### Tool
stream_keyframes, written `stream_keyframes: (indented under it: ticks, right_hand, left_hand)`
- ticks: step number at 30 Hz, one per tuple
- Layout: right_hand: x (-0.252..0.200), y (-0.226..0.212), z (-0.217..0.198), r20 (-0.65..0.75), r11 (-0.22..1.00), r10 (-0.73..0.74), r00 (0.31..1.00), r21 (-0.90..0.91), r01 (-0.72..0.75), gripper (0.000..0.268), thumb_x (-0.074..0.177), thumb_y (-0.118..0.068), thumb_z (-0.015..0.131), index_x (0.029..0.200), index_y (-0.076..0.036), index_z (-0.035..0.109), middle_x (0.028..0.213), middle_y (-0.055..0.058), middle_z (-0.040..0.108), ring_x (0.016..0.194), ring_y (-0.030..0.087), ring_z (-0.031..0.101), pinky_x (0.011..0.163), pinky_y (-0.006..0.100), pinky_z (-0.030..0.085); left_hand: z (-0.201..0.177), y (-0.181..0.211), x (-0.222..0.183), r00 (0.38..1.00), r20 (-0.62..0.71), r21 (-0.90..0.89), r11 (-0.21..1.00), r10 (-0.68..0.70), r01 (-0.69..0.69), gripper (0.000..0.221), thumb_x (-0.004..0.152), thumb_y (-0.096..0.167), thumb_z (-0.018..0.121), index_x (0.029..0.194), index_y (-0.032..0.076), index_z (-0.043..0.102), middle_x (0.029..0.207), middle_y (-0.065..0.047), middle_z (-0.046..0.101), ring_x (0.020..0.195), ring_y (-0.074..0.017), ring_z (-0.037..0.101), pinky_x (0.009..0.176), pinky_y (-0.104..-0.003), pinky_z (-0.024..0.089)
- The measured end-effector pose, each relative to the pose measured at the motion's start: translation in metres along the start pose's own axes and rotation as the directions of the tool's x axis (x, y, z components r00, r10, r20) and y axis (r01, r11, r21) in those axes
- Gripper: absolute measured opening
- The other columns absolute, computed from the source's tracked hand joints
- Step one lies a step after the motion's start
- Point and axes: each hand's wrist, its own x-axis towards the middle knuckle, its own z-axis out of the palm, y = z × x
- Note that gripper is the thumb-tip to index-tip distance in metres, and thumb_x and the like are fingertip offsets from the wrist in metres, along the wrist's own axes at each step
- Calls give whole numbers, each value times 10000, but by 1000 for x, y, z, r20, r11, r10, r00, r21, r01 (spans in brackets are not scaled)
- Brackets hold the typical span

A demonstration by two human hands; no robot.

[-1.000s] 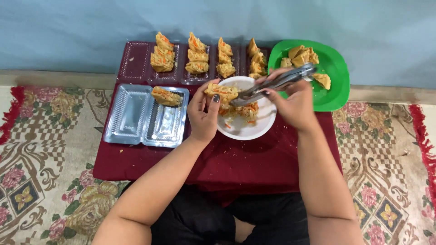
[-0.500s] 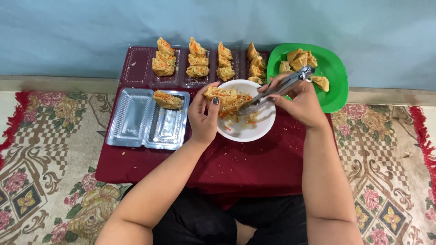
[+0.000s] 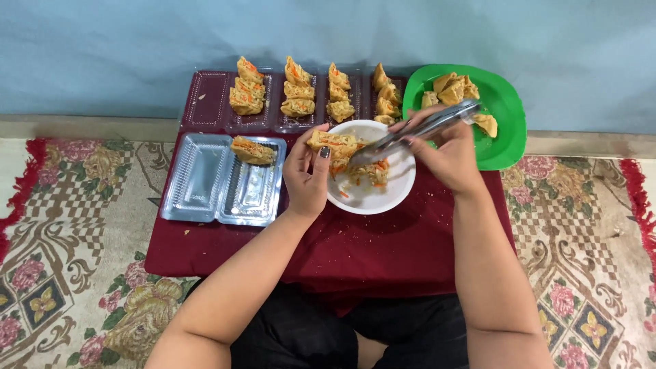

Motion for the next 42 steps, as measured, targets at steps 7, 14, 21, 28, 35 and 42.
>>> stream_keyframes:
  ticks: [7, 14, 21, 28, 35, 42]
  right_hand:
    - [6, -8, 4, -55, 993, -90, 994, -80, 86, 318, 924, -76, 806, 1041, 50, 538, 1020, 206, 654, 1102, 406, 727, 1224, 569, 356]
    - [4, -7, 8, -58, 993, -98, 994, -69, 94, 289, 936, -35, 784, 1057, 63, 540, 998, 179, 655, 1082, 387, 727, 1234, 553, 340]
    - [-5, -7, 38, -4, 999, -42, 999, -1, 42, 352, 806, 0, 867, 1039, 57, 610, 972, 152, 682, 1101, 370, 722, 1213, 574, 333]
    - [-3, -3, 14, -42, 992, -43, 998, -120, 37, 252, 884, -44, 831, 1006, 43, 629, 945, 175, 726, 1037, 317, 738, 1190, 568, 382]
    - [4, -7, 12, -73, 996, -33, 997, -81, 27, 268, 960, -71, 757, 1086, 50, 554, 1032, 205, 714, 1069, 305, 729, 1144, 483, 444]
    - [3, -6, 12, -61, 998, -47, 997, -50, 44, 251, 1006, -95, 697, 1108, 44, 515, 1099, 273, 710, 1077, 316, 716, 1004, 429, 559]
  left_hand:
    - [-1, -3, -1, 1000, -7, -16, 1000, -10, 10, 339, 1017, 240, 589, 1307, 76, 652, 892, -11, 678, 653, 42, 396, 616, -172, 436]
    - [0, 0, 0, 1000, -1, -26, 999, 20, -20, 346, 1034, 227, 569, 1328, 56, 635, 952, -46, 683, 689, 11, 472, 656, -195, 460]
    - [-2, -10, -2, 999, 9, -14, 999, 52, -51, 356, 1051, 248, 566, 1339, 45, 618, 1211, -111, 699, 978, -114, 658, 816, -280, 543]
    - [-1, -2, -5, 998, -6, -2, 998, 59, -59, 349, 1045, 232, 565, 1330, 38, 621, 1139, -79, 706, 903, -73, 620, 793, -277, 533]
    - [-5, -13, -6, 999, 5, 18, 998, 53, -53, 355, 1023, 270, 589, 1296, 52, 654, 816, -31, 651, 682, -22, 470, 677, -233, 478]
    - [-5, -25, -11, 999, 6, 34, 999, 33, -34, 345, 991, 271, 637, 1273, 77, 684, 986, -100, 730, 855, -122, 666, 779, -309, 557]
